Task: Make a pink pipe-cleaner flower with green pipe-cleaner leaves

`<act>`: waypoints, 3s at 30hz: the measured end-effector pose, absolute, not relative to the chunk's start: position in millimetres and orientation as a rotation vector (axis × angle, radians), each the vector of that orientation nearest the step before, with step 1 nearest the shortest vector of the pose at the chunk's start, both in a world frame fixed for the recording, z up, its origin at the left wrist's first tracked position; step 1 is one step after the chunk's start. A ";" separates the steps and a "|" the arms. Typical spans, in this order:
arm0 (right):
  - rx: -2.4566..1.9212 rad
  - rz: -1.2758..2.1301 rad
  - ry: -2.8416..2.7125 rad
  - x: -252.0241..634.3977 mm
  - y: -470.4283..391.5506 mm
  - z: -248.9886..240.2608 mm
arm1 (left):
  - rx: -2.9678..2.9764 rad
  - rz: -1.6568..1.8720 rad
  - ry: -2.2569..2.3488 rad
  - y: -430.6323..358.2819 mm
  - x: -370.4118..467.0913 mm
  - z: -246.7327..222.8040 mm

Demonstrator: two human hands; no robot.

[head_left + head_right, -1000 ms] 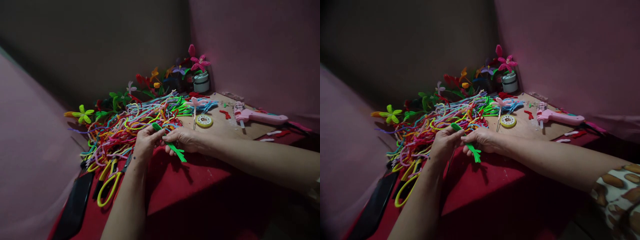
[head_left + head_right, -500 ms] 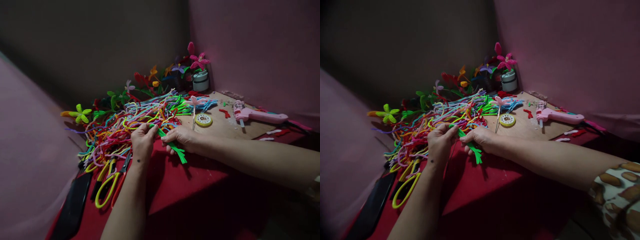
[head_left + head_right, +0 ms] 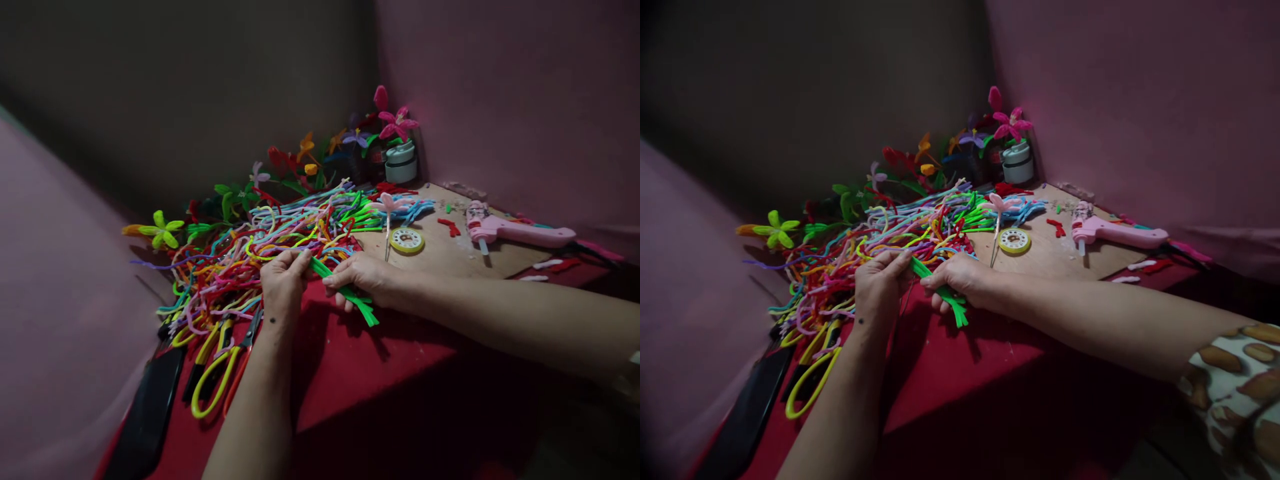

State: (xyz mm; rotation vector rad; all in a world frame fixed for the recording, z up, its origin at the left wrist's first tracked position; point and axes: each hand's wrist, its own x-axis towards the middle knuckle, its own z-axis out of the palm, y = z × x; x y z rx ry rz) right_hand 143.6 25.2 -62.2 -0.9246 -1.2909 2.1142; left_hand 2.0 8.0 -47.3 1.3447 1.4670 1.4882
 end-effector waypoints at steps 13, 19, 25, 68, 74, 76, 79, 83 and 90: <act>-0.533 1.908 -0.951 139.8 37.5 -74.3 | 1.142 1.018 1.068 2.2 22.0 -51.2; -0.440 1.862 -0.953 141.0 38.6 -71.1 | 1.255 0.940 1.275 0.0 19.9 -52.5; -0.493 1.625 -1.061 152.6 45.5 -57.5 | 1.237 0.850 1.287 -3.9 19.4 -48.4; -0.392 1.537 -1.135 155.1 57.2 -59.2 | 1.152 0.888 1.273 -4.2 18.2 -48.4; -0.592 1.575 -1.093 153.5 52.6 -57.8 | 0.977 1.321 1.189 5.0 11.2 -55.0; -0.678 1.624 -1.242 152.3 45.4 -57.5 | 0.953 1.401 1.149 9.2 9.1 -59.4; -0.747 1.617 -1.493 149.1 35.2 -58.8 | 0.983 1.416 1.113 11.2 9.8 -62.6; -0.899 1.588 -1.722 143.7 27.3 -62.8 | 1.000 1.288 1.183 5.3 14.3 -55.8; -0.358 1.312 -2.416 144.7 -0.3 -67.0 | 1.053 1.287 1.400 2.5 8.1 -46.3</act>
